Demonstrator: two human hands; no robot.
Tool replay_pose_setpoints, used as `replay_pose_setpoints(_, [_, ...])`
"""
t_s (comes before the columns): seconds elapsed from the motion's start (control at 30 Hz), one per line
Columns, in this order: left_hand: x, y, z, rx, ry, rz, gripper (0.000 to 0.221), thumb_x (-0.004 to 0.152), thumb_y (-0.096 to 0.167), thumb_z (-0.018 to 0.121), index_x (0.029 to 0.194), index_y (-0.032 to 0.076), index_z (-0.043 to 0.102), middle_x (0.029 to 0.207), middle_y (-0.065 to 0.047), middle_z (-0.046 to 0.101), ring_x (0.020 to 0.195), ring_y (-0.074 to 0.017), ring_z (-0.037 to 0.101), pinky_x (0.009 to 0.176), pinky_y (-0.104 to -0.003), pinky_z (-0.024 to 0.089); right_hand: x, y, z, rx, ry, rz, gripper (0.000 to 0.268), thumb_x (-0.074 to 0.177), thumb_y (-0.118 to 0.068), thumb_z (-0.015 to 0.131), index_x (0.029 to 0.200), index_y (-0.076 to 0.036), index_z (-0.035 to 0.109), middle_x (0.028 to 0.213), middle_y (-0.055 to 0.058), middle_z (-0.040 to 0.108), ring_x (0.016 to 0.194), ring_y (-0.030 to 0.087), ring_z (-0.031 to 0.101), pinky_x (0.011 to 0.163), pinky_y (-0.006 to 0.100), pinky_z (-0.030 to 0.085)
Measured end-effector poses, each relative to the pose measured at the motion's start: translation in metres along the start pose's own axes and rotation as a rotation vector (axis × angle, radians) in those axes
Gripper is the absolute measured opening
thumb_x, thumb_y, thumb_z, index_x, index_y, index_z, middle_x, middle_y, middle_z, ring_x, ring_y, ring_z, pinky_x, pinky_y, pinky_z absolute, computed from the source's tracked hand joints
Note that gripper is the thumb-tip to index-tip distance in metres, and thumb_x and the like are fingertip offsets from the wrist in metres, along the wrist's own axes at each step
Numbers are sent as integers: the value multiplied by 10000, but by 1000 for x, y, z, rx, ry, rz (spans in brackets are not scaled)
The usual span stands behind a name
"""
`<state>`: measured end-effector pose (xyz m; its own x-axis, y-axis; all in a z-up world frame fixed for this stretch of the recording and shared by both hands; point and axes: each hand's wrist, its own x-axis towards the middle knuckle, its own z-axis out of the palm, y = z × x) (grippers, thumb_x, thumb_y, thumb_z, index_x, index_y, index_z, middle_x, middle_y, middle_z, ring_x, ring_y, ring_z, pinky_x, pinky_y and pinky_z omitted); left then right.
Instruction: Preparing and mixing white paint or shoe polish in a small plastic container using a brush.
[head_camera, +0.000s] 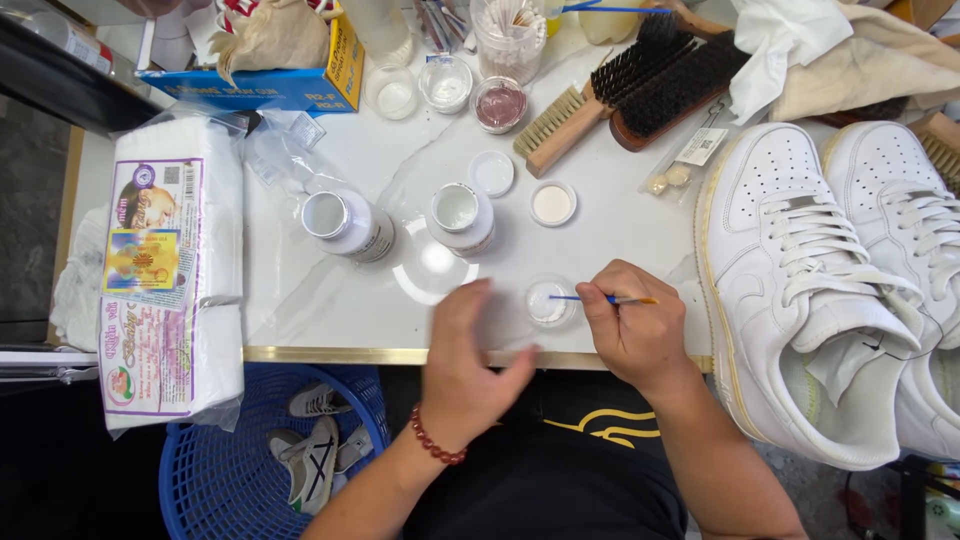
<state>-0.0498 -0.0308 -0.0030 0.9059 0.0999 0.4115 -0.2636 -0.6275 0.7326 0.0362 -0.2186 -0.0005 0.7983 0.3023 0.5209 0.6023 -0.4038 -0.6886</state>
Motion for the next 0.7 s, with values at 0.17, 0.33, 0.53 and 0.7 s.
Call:
replay_pose_setpoints(0.17, [23, -8, 24, 6, -192, 68, 897, 660, 142, 900, 1438, 43, 464, 1307, -154, 609, 1198, -353, 598, 1041, -441, 459, 5, -8, 0, 39, -47, -25, 178, 960, -19, 699, 823, -7, 586, 725, 99, 603, 613, 253, 589, 563, 350, 454])
replay_pose_setpoints(0.33, [22, -12, 23, -17, -225, -40, 824, 679, 82, 866, 1415, 53, 496, 1187, -112, 657, 1106, -302, 637, 999, -427, 468, 2, -8, -2, 27, -75, 12, 201, 954, -19, 711, 808, -2, 574, 714, 96, 598, 609, 255, 588, 561, 353, 452])
replay_pose_setpoints(0.53, [26, -20, 8, -88, -270, 28, 801, 672, 66, 849, 1392, 53, 497, 1241, -130, 646, 1149, -320, 636, 1016, -418, 476, 6, -12, 4, 115, -157, -26, 171, 957, -8, 691, 829, -5, 578, 722, 104, 590, 614, 264, 587, 571, 353, 454])
replay_pose_setpoints(0.7, [29, -24, 2, -134, -319, -35, 806, 668, 62, 853, 1394, 48, 504, 1220, -134, 634, 1142, -319, 636, 994, -407, 489, 11, -17, 5, 94, -169, 44, 153, 941, 2, 699, 827, -7, 598, 712, 101, 605, 600, 250, 592, 559, 352, 458])
